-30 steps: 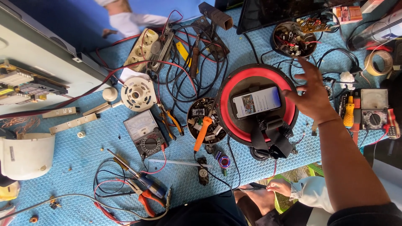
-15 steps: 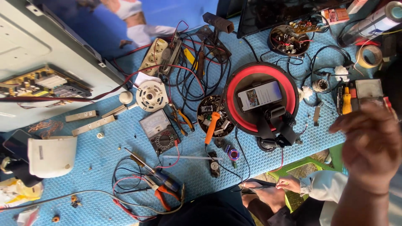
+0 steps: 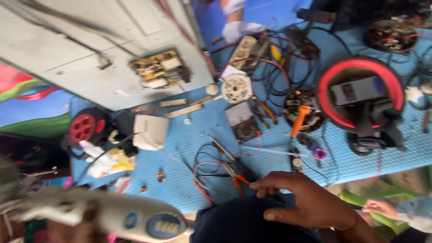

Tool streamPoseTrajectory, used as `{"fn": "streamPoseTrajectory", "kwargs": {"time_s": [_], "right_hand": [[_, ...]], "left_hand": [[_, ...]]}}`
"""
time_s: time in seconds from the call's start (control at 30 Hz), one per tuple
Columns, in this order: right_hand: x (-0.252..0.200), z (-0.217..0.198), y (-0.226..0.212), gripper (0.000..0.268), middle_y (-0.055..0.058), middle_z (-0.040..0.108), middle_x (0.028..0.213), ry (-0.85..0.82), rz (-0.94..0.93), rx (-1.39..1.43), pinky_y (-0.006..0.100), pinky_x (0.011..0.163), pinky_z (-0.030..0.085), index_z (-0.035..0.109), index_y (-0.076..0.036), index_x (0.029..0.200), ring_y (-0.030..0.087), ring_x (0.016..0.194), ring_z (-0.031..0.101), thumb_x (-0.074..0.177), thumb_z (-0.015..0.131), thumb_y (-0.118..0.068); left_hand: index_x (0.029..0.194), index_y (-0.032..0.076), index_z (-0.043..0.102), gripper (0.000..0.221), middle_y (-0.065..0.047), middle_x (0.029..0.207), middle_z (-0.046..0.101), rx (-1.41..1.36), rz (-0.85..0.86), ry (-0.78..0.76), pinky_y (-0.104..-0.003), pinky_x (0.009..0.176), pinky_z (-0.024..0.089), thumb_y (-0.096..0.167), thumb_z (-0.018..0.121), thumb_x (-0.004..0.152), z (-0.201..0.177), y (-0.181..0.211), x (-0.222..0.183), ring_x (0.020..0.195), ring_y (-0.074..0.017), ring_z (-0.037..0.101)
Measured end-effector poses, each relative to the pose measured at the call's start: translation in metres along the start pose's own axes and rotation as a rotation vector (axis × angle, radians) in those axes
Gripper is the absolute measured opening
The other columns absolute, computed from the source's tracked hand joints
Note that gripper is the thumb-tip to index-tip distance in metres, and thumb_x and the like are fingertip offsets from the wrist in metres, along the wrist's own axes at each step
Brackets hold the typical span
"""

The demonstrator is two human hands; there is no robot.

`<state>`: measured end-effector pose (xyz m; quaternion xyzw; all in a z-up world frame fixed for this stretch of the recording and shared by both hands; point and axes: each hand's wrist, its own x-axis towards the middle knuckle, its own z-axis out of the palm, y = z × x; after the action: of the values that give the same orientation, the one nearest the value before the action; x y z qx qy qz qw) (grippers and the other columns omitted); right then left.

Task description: Disassembling and aligning the housing components of an electric fan motor using a screwdriver and pliers.

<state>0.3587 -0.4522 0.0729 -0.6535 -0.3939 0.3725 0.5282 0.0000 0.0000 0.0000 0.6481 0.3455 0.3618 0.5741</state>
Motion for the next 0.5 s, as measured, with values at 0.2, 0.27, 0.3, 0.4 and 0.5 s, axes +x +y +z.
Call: {"fn": "streamPoseTrajectory", "kwargs": {"time_s": [0.2,0.27,0.3,0.4,0.5], "right_hand": [[0.022,0.044,0.008,0.042,-0.003,0.090,0.100,0.225,0.119,-0.157,0.032,0.082,0.065,0.081,-0.022,0.122,0.012,0.090,0.087,0.081,0.082,-0.026],[0.030,0.048,0.005,0.041,-0.003,0.091,0.096,0.317,0.208,-0.216,0.031,0.081,0.067,0.084,-0.023,0.118,0.011,0.084,0.089,0.077,0.084,-0.023],[0.032,0.050,-0.002,0.038,-0.001,0.091,0.097,0.368,0.296,-0.221,0.034,0.084,0.069,0.084,-0.021,0.117,0.014,0.089,0.089,0.079,0.081,-0.021],[0.040,0.058,-0.030,0.035,0.003,0.089,0.094,0.514,0.334,-0.219,0.035,0.087,0.069,0.084,-0.017,0.116,0.017,0.093,0.086,0.081,0.078,-0.015],[0.051,0.069,-0.066,0.025,0.003,0.083,0.097,0.640,0.125,-0.361,0.032,0.088,0.064,0.080,-0.015,0.109,0.016,0.096,0.081,0.084,0.078,-0.014]], "left_hand": [[0.115,0.007,0.067,0.052,-0.015,0.103,0.079,0.044,-0.176,0.008,-0.038,0.077,0.062,0.007,0.083,0.065,0.137,0.042,-0.001,0.089,-0.0242,0.076],[0.109,0.007,0.072,0.047,-0.011,0.096,0.082,0.138,-0.187,-0.043,-0.037,0.074,0.065,0.010,0.086,0.064,0.151,0.049,0.002,0.083,-0.0211,0.078],[0.110,0.012,0.071,0.048,-0.006,0.097,0.081,0.231,-0.198,-0.106,-0.035,0.075,0.061,0.020,0.087,0.065,0.156,0.055,0.000,0.085,-0.0183,0.075],[0.112,0.015,0.071,0.049,-0.002,0.095,0.080,0.310,-0.192,-0.214,-0.036,0.071,0.056,0.029,0.087,0.068,0.166,0.062,-0.006,0.084,-0.0165,0.071],[0.113,0.015,0.070,0.050,-0.003,0.096,0.079,0.318,-0.138,-0.289,-0.037,0.068,0.054,0.029,0.087,0.069,0.168,0.059,-0.011,0.083,-0.0180,0.070]]}}
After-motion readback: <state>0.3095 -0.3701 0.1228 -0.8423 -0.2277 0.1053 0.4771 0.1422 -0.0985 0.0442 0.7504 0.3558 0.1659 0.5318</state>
